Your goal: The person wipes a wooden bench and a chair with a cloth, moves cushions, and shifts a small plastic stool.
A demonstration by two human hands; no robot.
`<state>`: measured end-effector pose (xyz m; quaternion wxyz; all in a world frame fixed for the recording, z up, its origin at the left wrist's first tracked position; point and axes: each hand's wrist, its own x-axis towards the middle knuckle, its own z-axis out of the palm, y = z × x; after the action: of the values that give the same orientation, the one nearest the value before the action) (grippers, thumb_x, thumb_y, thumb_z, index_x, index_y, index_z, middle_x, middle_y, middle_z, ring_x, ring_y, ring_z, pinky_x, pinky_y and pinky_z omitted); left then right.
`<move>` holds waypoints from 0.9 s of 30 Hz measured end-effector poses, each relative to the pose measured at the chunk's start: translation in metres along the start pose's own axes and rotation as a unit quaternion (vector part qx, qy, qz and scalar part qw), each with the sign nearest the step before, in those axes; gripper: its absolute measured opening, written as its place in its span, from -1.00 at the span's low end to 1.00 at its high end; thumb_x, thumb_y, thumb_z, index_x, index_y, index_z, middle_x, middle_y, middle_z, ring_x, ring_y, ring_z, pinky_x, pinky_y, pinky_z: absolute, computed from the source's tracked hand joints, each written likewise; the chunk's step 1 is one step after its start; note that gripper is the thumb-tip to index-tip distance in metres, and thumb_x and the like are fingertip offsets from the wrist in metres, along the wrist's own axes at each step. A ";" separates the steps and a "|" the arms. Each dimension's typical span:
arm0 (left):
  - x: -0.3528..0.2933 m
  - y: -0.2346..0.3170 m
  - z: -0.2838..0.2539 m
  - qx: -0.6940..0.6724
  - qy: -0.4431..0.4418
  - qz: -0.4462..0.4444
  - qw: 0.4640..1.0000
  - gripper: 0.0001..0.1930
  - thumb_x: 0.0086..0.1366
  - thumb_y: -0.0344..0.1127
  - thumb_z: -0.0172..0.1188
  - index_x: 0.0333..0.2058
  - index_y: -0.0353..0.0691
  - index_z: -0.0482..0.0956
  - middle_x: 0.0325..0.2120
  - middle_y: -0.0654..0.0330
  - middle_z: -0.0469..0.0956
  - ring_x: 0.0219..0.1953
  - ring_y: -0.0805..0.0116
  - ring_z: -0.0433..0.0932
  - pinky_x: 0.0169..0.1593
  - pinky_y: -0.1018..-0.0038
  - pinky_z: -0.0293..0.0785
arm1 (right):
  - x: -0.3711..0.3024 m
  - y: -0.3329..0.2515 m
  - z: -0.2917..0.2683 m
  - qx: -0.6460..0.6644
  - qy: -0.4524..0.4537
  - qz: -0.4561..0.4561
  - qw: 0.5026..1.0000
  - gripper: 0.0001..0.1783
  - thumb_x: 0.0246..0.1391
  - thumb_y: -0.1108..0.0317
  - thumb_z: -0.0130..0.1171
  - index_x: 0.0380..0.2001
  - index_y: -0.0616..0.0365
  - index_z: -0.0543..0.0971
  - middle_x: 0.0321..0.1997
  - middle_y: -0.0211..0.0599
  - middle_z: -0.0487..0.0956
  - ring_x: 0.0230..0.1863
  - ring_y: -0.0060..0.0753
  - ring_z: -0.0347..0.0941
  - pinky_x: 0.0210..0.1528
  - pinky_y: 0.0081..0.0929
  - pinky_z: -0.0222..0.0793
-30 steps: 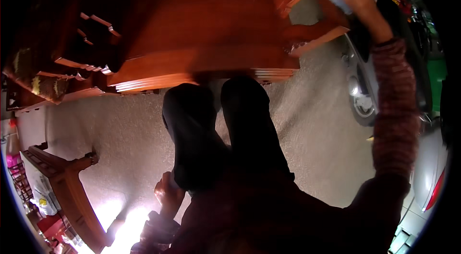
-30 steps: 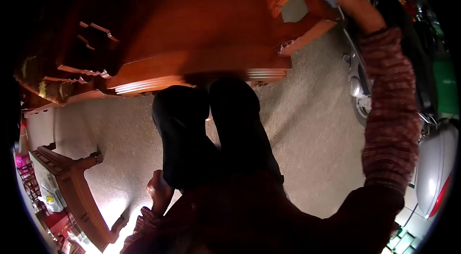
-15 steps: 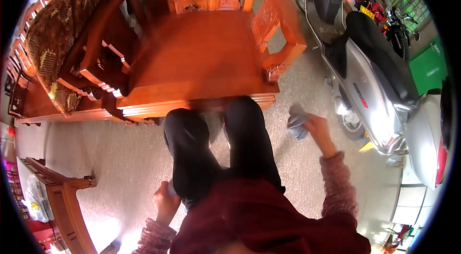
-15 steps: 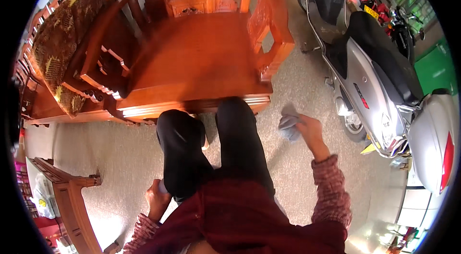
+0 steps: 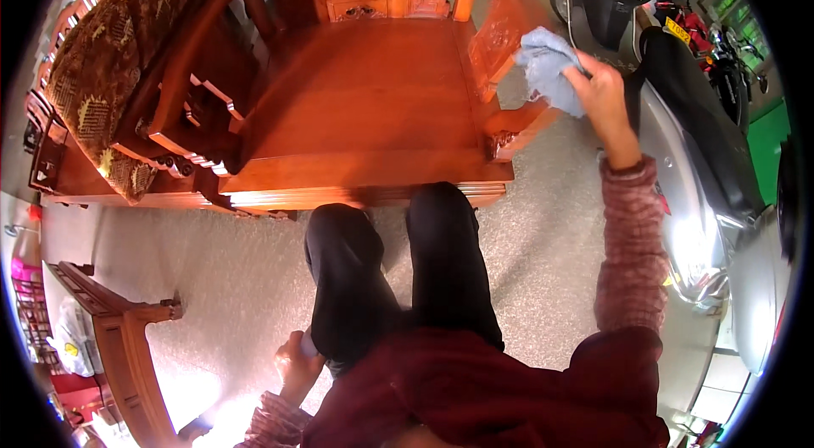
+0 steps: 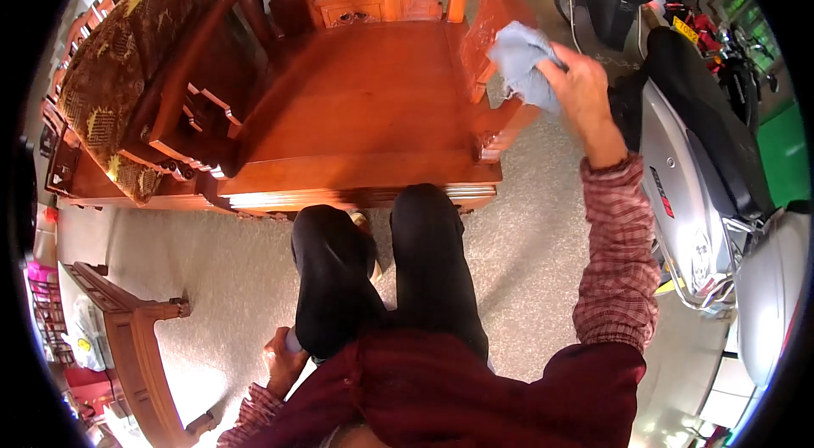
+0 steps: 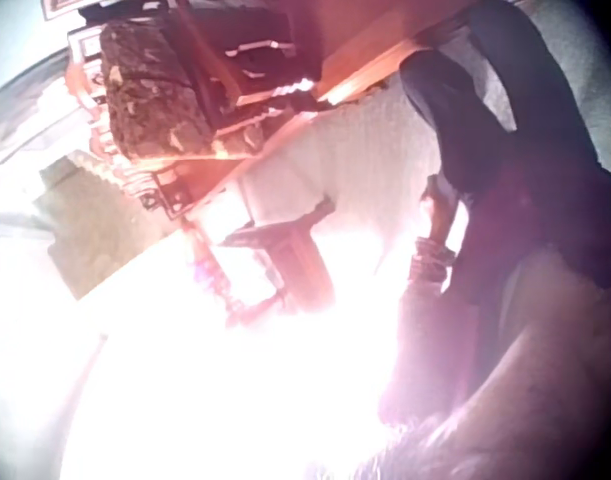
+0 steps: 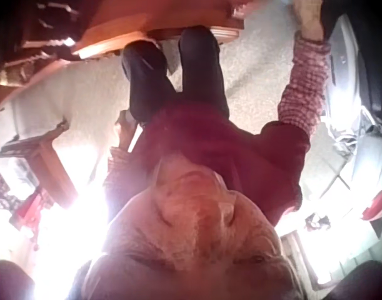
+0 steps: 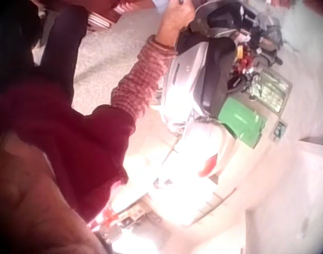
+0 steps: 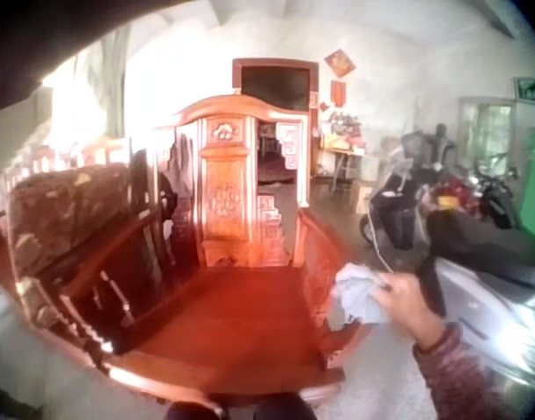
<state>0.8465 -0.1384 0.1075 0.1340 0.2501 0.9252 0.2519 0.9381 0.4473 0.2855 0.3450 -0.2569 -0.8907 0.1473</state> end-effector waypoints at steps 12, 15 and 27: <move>-0.004 0.003 -0.003 0.037 0.003 0.056 0.998 -0.52 -0.15 -0.16 0.42 -0.34 -0.26 0.38 -0.68 -0.03 0.46 -0.62 -0.06 0.48 -0.56 0.20 0.34 | 0.078 0.030 0.035 -0.195 -0.024 -0.056 0.979 -0.71 -0.03 0.15 0.11 -0.26 0.02 0.59 -0.43 -0.04 0.55 -0.34 0.04 0.47 -0.32 -0.20 0.37; -0.007 0.003 -0.001 0.018 -0.074 -0.091 0.993 -0.52 -0.12 -0.09 0.36 -0.26 -0.21 0.41 -0.42 -0.03 0.47 -0.30 0.01 0.43 -0.18 0.18 0.29 | 0.076 0.042 0.035 -0.230 -0.039 -0.076 0.970 -0.68 0.01 0.11 0.05 -0.21 0.01 0.56 -0.39 -0.07 0.55 -0.32 0.04 0.47 -0.30 -0.18 0.36; -0.008 -0.002 0.000 0.084 -0.081 -0.048 0.992 -0.52 -0.08 -0.10 0.31 -0.25 -0.23 0.37 -0.48 -0.07 0.47 -0.33 -0.09 0.44 -0.12 0.12 0.25 | 0.072 0.047 0.037 -0.237 -0.001 -0.156 0.959 -0.68 -0.03 0.26 0.16 -0.14 0.01 0.52 -0.33 -0.12 0.54 -0.31 -0.01 0.47 -0.30 -0.26 0.39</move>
<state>0.8525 -0.1444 0.1078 0.1986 0.2356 0.9401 0.1458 0.8839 0.5232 0.2766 0.2924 -0.1887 -0.9294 -0.1231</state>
